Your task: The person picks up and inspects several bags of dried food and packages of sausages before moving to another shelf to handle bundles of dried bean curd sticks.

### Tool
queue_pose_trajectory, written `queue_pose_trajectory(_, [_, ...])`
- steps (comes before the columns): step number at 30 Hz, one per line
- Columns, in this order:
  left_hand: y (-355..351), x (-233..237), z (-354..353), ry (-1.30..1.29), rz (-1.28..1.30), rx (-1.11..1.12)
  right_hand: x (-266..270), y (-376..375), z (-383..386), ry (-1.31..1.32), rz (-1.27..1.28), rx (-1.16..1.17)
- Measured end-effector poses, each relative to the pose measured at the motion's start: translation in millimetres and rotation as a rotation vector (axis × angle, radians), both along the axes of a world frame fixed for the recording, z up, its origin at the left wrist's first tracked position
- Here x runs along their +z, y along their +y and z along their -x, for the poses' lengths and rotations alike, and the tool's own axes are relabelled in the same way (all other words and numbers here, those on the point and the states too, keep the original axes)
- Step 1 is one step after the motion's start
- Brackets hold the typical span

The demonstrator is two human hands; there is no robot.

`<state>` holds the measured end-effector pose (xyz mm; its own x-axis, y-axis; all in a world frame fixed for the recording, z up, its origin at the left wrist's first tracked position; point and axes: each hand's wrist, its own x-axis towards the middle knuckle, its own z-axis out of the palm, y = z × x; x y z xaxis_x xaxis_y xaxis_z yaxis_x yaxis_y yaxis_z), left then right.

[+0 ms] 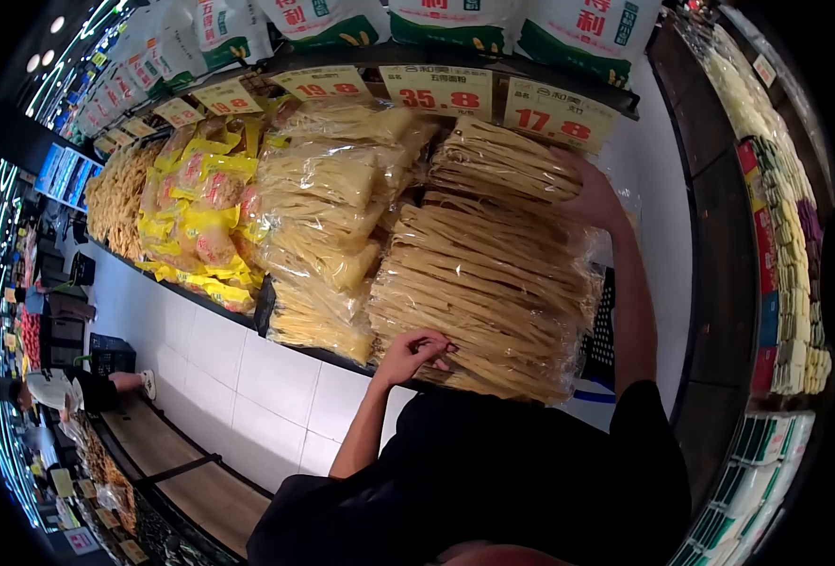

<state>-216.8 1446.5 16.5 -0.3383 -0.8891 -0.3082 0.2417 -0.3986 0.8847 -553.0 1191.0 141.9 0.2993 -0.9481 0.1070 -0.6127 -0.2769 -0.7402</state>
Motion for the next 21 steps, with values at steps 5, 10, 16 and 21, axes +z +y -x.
queue_pose_trajectory(5, [-1.6, 3.9, -2.2, -0.042, -0.007, -0.011, -3.5, -51.7, -19.4, 0.221, -0.017, 0.091])
queue_pose_trajectory(10, [-2.3, 2.8, -4.0, -0.065, -0.005, -0.044, -35.7, -93.0, -19.2, 0.268, -0.077, 0.186])
queue_pose_trajectory(16, [-3.8, 5.7, -3.3, -0.038, -0.021, -0.044, -27.5, -55.4, -36.4, 0.61, 0.063, -0.004])
queue_pose_trajectory(21, [-5.9, 3.4, -5.2, -0.029, -0.021, -0.056, -20.3, -9.3, -40.2, 0.575, 0.144, -0.14])
